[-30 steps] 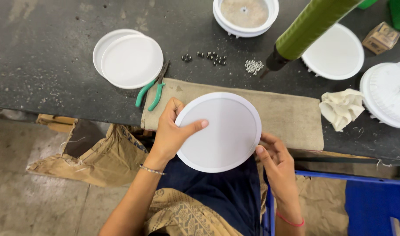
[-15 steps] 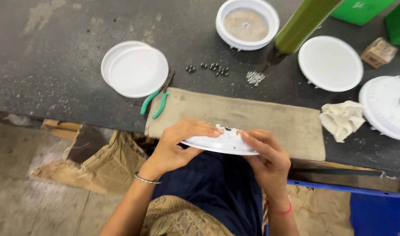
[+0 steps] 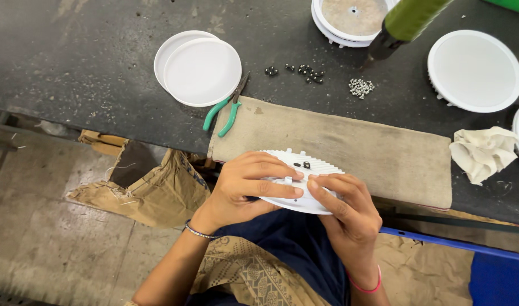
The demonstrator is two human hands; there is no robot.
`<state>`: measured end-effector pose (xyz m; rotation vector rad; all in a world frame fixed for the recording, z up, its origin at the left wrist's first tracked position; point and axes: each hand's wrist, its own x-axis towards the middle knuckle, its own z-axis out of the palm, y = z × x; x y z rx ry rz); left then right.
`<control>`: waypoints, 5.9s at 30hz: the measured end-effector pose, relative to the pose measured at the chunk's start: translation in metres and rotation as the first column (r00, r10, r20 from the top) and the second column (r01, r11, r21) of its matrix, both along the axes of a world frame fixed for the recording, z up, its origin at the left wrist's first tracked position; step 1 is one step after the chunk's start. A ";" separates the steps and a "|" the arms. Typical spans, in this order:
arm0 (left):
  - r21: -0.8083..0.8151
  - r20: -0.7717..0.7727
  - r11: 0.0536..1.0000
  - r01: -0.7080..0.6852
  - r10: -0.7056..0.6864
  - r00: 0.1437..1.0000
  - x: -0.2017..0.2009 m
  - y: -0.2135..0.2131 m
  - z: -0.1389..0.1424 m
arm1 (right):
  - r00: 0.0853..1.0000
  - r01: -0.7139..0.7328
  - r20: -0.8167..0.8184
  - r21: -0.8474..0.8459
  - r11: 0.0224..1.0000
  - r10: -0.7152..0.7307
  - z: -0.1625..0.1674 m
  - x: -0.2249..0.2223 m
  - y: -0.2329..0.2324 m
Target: The person assembles white plastic light fixture components by inserting small metal parts into holes and securing them with a green pneumatic tool. They wipe the components with a cloth, place them into a blue crate, and repeat the process with additional units.
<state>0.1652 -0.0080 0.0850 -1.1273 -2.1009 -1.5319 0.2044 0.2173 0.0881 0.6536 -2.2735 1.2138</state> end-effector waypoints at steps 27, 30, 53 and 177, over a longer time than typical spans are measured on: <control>0.047 0.015 0.992 -0.116 0.116 0.993 0.005 0.009 -0.006 | 0.999 -0.036 0.036 -0.014 0.999 0.036 0.002 0.000 0.004; 0.054 0.017 0.992 -0.112 0.111 0.994 0.005 0.008 -0.007 | 0.999 -0.039 0.032 -0.010 0.999 0.039 0.002 -0.001 0.004; 0.031 0.025 0.998 -0.049 0.048 0.999 0.008 0.003 -0.003 | 0.998 -0.055 0.033 -0.022 0.998 0.056 0.005 -0.002 0.005; -0.043 -0.083 0.981 -0.188 0.184 0.979 -0.026 0.037 0.010 | 0.908 0.351 0.244 -0.003 0.936 -0.340 -0.066 -0.147 0.093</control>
